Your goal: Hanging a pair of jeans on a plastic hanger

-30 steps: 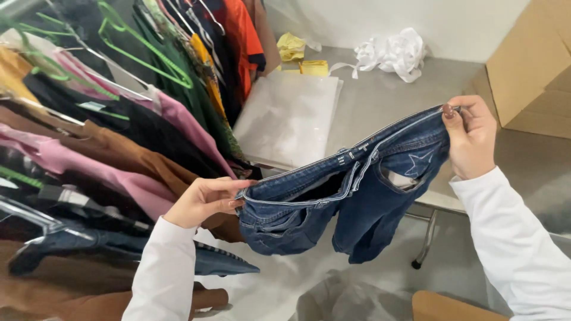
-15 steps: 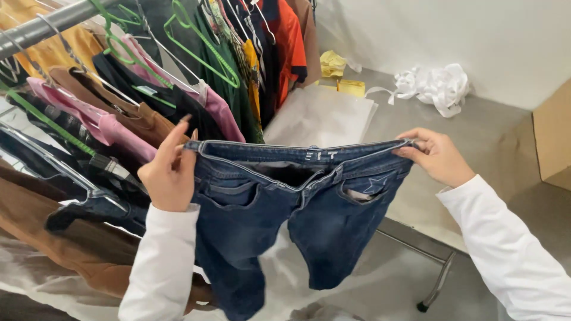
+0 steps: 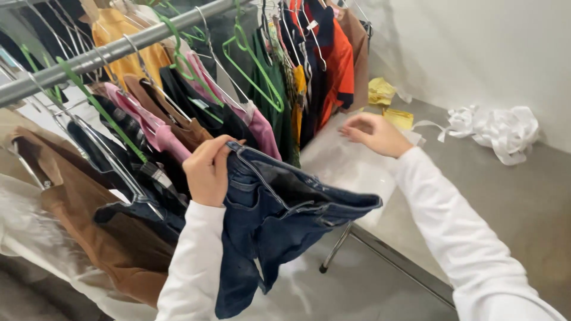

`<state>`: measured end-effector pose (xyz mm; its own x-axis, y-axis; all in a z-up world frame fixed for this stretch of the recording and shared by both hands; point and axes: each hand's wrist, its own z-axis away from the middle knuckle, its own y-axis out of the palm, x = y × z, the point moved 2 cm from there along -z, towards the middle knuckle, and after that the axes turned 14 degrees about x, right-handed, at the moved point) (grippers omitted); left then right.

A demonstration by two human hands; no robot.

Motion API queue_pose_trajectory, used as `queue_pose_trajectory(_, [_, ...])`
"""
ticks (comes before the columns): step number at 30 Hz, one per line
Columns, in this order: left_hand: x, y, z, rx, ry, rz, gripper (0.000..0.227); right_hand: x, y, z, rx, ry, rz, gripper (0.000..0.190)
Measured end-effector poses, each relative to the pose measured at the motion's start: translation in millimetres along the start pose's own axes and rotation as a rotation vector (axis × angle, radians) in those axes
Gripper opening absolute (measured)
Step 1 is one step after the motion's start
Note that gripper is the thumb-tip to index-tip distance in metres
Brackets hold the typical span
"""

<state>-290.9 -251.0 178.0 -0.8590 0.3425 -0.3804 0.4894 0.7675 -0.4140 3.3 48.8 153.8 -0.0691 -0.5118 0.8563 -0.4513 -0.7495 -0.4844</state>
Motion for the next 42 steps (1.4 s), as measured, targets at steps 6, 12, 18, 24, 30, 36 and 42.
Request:
queue_pose_trajectory(6, [-4.5,19.8,6.2,-0.008,-0.048,-0.042,0.017,-16.7,80.5,-211.0,-0.283,-0.195,0.516,0.07])
queue_pose_trajectory(12, [-31.8,15.8,7.9,0.013,-0.127,-0.075,0.015,-41.3,100.8,-278.9,-0.4,0.099,0.843,0.047])
queue_pose_trajectory(18, [-54.3,11.1,0.3,0.153,-0.066,-0.071,0.011,-36.7,66.7,-291.0,-0.432,-0.064,0.583,0.019])
queue_pose_trajectory(24, [-73.4,15.2,-4.7,0.237,-0.013,-0.095,0.012,53.9,26.6,-200.7,-0.291,-0.076,0.48,0.011])
queue_pose_trajectory(30, [-97.0,26.1,-11.9,0.359,-0.181,0.292,0.006,60.2,17.2,-36.0,-0.181,0.04,-0.341,0.013])
queue_pose_trajectory(36, [-84.6,54.2,-11.2,0.429,-0.043,0.357,0.027,104.8,38.8,180.4,-0.268,0.338,-0.66,0.04])
queue_pose_trajectory(42, [-70.1,59.6,-18.6,0.227,-0.174,0.306,0.038,78.0,49.0,362.0,-0.207,0.163,-0.607,0.035])
